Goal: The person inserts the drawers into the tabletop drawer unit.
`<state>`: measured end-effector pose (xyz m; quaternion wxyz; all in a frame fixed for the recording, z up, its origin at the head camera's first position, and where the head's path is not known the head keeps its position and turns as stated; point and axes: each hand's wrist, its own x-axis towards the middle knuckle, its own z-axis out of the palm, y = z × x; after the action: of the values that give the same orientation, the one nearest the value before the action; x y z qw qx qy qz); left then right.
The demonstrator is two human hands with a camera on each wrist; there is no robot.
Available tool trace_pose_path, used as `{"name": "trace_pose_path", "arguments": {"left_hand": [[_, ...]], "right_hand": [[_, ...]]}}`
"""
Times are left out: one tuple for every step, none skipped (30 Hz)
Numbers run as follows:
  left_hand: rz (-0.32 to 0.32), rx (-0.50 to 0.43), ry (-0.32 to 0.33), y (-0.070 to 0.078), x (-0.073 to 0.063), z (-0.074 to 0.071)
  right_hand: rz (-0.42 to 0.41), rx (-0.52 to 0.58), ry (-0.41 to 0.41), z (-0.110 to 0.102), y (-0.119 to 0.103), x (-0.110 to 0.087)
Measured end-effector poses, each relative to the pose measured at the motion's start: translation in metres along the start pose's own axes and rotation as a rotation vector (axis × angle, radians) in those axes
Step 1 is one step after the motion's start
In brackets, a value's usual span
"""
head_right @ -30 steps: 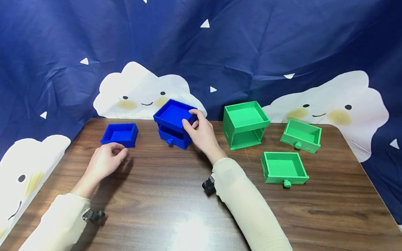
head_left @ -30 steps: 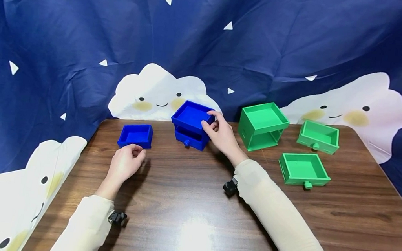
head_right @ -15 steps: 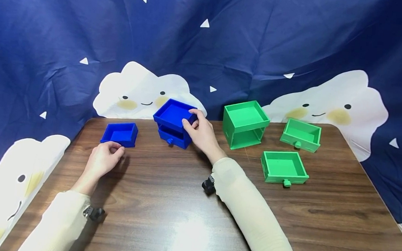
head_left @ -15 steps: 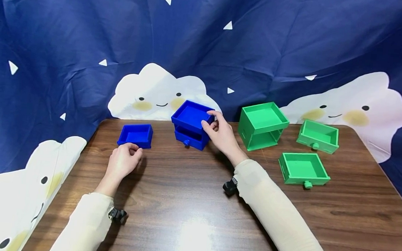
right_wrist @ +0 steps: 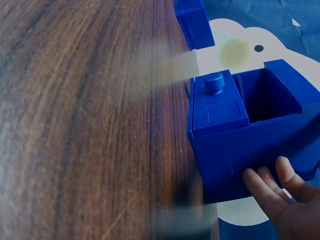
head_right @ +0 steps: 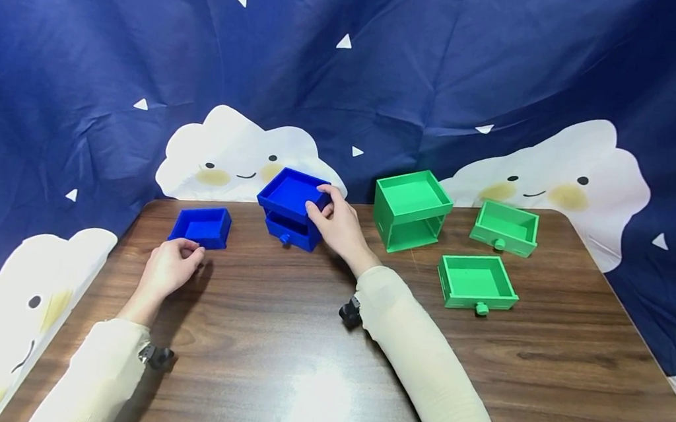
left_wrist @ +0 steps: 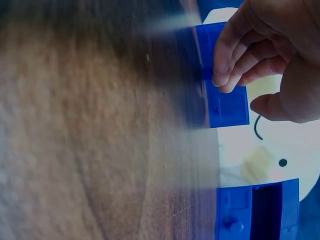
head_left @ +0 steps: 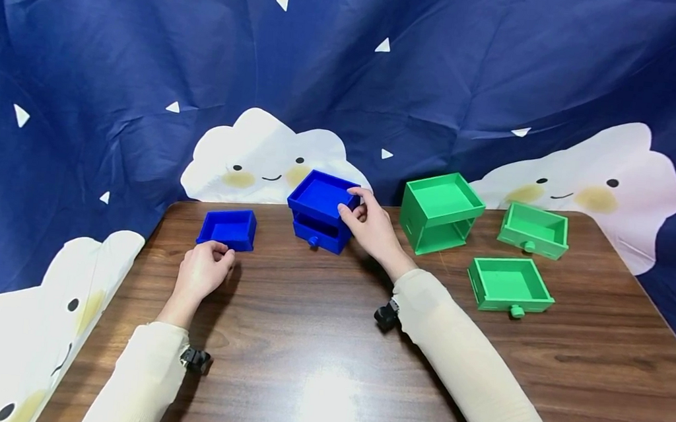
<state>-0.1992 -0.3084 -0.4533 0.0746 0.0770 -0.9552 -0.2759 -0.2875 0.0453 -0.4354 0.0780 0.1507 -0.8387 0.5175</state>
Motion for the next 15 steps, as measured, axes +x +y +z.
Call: {"name": "trace_pose_path", "arguments": {"left_hand": [[0.001,0.002,0.002,-0.005,0.003,0.002],[0.001,0.005,0.003,-0.010,0.007,0.005],[0.010,0.005,0.007,-0.016,0.011,0.008],[0.006,0.007,0.009,-0.023,0.015,0.011],[0.002,0.005,0.013,-0.027,0.018,0.014],[0.000,0.012,0.028,-0.034,0.022,0.017],[-0.008,0.017,0.029,-0.036,0.024,0.018],[-0.017,0.019,0.027,-0.040,0.027,0.019],[-0.023,0.022,0.028,-0.042,0.028,0.019],[-0.036,0.028,0.027,-0.042,0.029,0.020],[-0.044,0.029,0.024,-0.041,0.029,0.018],[-0.051,0.021,0.008,-0.037,0.028,0.014],[-0.047,0.020,0.008,-0.038,0.028,0.014],[-0.042,0.017,0.009,-0.036,0.027,0.012],[-0.044,0.016,0.009,-0.031,0.024,0.008]], "right_hand": [[0.000,0.000,0.000,0.000,0.000,0.000],[-0.001,0.002,0.000,0.000,0.000,0.000],[0.000,0.003,0.000,0.000,0.000,-0.001],[0.000,0.004,0.000,0.000,0.000,-0.001],[0.000,0.006,0.000,0.000,0.000,-0.001],[0.000,0.008,0.000,0.000,0.000,-0.001],[0.001,0.008,0.000,0.000,0.000,-0.001],[0.001,0.010,-0.001,0.000,-0.001,-0.001],[0.001,0.009,0.000,0.000,-0.001,-0.001],[0.002,0.010,0.000,0.000,-0.001,-0.001],[0.002,0.010,0.001,0.000,-0.001,0.000],[0.002,0.009,0.001,0.000,-0.001,0.000],[0.002,0.008,0.002,0.000,-0.001,-0.001],[0.001,0.008,0.001,0.000,-0.001,-0.001],[0.002,0.009,0.001,0.000,-0.001,-0.001]]}}
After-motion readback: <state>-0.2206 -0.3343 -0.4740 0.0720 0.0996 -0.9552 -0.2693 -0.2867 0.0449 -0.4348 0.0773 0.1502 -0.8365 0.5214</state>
